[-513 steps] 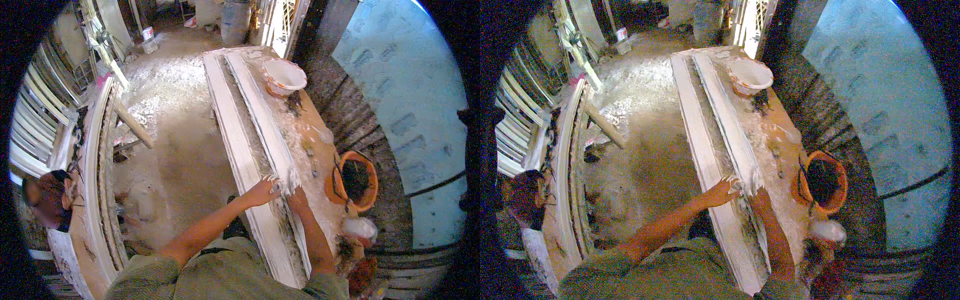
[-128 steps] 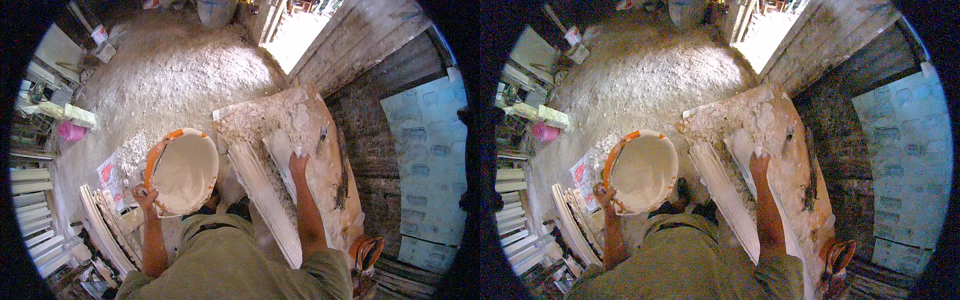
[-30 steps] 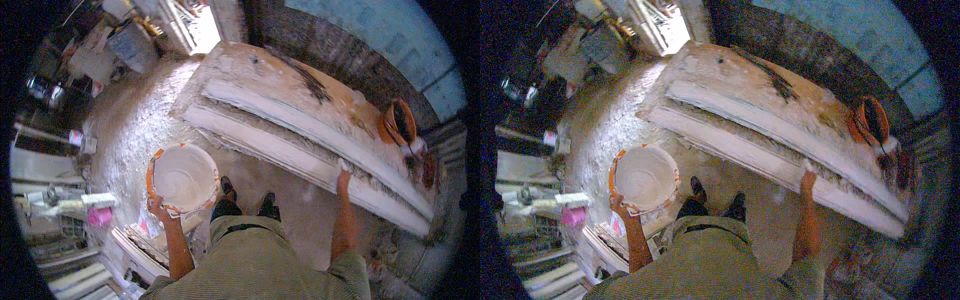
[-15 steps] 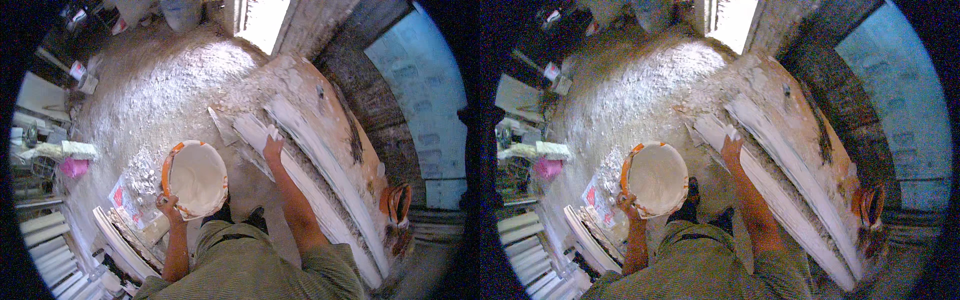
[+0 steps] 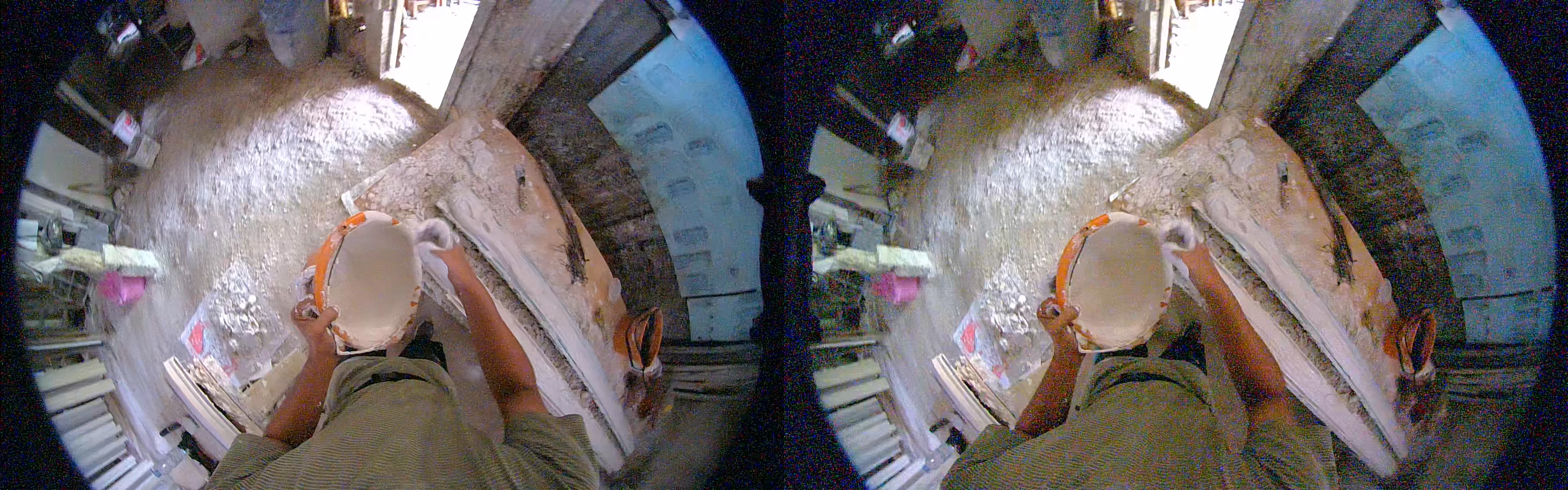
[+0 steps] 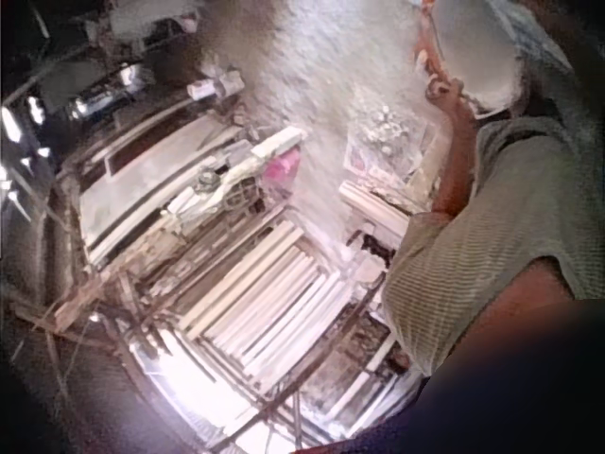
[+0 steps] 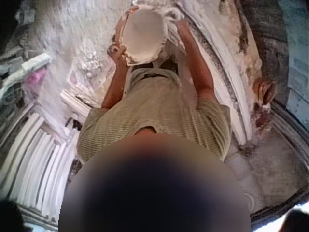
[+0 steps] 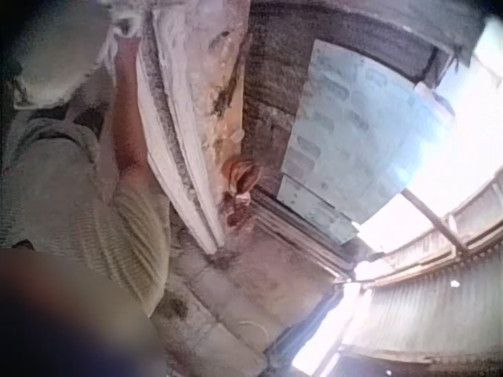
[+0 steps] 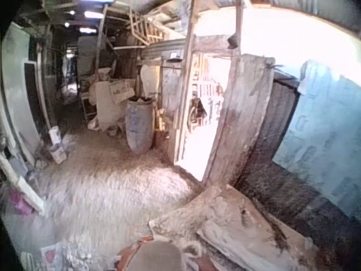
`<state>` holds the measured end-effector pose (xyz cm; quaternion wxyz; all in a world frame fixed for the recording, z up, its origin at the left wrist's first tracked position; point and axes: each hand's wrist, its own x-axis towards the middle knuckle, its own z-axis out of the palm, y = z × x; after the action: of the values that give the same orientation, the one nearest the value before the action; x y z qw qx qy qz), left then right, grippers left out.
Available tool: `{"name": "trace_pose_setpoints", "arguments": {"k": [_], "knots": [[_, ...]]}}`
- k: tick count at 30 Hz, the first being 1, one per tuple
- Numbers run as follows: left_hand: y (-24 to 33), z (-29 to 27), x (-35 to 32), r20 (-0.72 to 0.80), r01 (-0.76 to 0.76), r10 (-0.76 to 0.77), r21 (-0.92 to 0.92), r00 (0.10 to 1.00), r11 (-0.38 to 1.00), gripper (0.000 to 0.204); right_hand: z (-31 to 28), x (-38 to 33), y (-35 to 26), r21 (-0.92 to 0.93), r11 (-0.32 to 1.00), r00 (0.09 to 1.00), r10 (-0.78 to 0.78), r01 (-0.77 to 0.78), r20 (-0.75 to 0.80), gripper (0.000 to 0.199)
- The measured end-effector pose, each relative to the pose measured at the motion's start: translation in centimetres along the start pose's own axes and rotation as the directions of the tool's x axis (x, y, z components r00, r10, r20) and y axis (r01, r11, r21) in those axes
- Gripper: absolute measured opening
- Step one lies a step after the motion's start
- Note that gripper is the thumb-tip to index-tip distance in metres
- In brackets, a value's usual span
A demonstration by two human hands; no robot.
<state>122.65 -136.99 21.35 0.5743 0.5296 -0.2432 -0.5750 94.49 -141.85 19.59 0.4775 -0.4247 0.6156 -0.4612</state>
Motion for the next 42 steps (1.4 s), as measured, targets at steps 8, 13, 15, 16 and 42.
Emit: {"name": "trace_pose_setpoints", "arguments": {"k": [8, 13, 15, 16, 42], "knots": [[0.0, 9.9, -5.1, 0.209, -0.059, 0.028, 0.143, 0.977, 0.988, 0.064, 1.6, -2.1, -6.8, 0.374, 0.918, 0.981, 0.064, -0.131, 0.184, 0.029], [0.9, 14.3, -5.8, 0.322, -0.107, 0.063, 0.12, 0.945, 0.987, 0.068, -0.3, -2.8, -5.5, -0.32, 0.514, 0.604, -0.641, 0.796, 0.474, 0.03], [1.5, 15.6, -5.1, 0.392, -0.19, 0.144, 0.083, 0.909, 0.978, 0.067, -3.7, -2.9, -6.4, -0.565, 0.255, 0.618, -0.259, 0.785, 0.742, 0.027], [1.7, 16.0, -4.8, 0.385, -0.219, 0.184, 0.048, 0.904, 0.975, 0.067, -5.6, -2.4, -7.5, -0.618, 0.071, 0.622, -0.061, 0.783, 0.781, 0.027], [-4.6, 20.8, -8.5, 0.925, -0.964, 0.372, -0.024, 0.079, 0.265, 0.076, -5.3, -6.3, 0.5, 0.923, 0.302, 0.95, -0.271, 0.239, -0.157, 0.034]]}}
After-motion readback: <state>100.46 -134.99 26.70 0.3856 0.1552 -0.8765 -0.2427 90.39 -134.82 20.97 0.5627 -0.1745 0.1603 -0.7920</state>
